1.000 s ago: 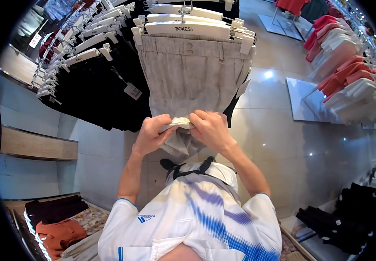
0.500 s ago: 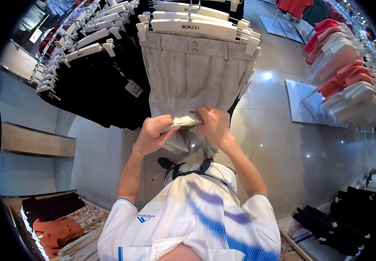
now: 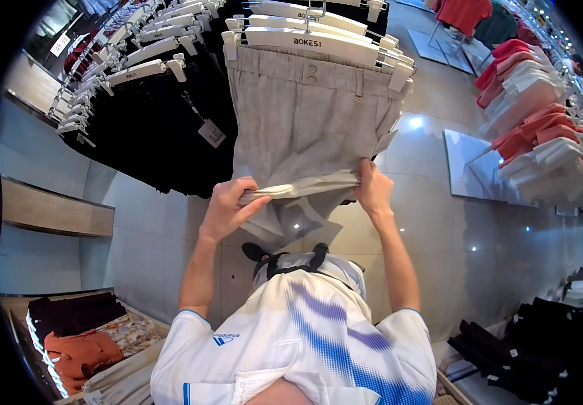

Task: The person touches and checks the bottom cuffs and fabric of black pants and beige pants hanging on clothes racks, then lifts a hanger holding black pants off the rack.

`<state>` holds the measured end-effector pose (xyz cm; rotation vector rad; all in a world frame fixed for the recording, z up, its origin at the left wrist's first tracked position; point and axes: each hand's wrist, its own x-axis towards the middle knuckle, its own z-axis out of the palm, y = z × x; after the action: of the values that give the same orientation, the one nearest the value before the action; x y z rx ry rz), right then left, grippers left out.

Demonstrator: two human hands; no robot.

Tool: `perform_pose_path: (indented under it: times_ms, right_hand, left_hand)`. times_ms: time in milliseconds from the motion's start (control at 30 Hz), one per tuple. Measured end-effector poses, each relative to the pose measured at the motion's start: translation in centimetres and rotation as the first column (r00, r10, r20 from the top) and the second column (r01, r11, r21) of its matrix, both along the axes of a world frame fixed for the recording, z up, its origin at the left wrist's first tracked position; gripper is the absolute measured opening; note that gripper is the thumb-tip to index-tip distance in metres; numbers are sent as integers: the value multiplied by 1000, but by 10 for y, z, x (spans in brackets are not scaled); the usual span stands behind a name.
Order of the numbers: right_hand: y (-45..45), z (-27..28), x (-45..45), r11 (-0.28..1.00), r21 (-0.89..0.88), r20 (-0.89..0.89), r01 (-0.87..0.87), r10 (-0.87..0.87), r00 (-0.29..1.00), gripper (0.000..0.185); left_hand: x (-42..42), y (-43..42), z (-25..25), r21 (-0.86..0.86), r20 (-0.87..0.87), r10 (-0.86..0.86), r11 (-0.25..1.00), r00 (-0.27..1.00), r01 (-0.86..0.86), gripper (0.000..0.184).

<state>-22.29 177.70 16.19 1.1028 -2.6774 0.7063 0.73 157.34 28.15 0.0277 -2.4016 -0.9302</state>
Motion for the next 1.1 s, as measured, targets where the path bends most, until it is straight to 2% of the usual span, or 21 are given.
perform_pose_path:
  times_ms: [67, 133, 167, 233, 267, 333, 567, 667, 733, 933, 1100]
  right_hand:
    - [10, 6, -6, 999, 26, -48, 33, -32, 998, 29]
    - [19, 18, -7, 999, 7, -63, 31, -31, 998, 30]
    - [22, 24, -8, 999, -16, -100, 44, -46, 994, 31]
    - [28, 42, -5, 996, -72, -174, 52, -64, 983, 32]
    - [30, 46, -6, 996, -73, -174, 54, -66, 983, 32]
    - [35, 53, -8, 993, -104, -233, 47, -70, 970, 30]
    - [46, 67, -11, 991, -126, -307, 51, -87, 948, 19]
    - [48, 67, -13, 988, -150, -307, 41, -86, 948, 18]
    - [50, 66, -17, 985, -163, -307, 61, -109, 945, 17]
    - [58, 50, -33, 979, -146, -278, 142, -178, 944, 21]
    - [64, 23, -44, 973, -95, -255, 210, -228, 940, 25]
  left_hand:
    - [2, -4, -1, -25, 47, 12, 1000, 999, -11, 28]
    - [4, -6, -4, -187, 228, 111, 980, 967, -68, 28]
    - [5, -11, -11, -187, 228, 112, 980, 967, -70, 28]
    - [7, -24, -36, -255, 287, 228, 954, 931, -155, 23]
    - [8, -30, -46, -255, 287, 226, 955, 931, -153, 23]
    - [8, -40, -64, -291, 330, 326, 928, 886, -234, 25]
    - [18, -74, -142, -283, 298, 461, 879, 836, -384, 27]
    - [30, -87, -170, -277, 298, 496, 863, 816, -423, 30]
    - [41, -95, -190, -275, 306, 595, 802, 743, -530, 32]
    - [85, -129, -240, -280, 307, 666, 746, 680, -605, 30]
    - [101, -142, -251, -313, 272, 700, 714, 661, -627, 28]
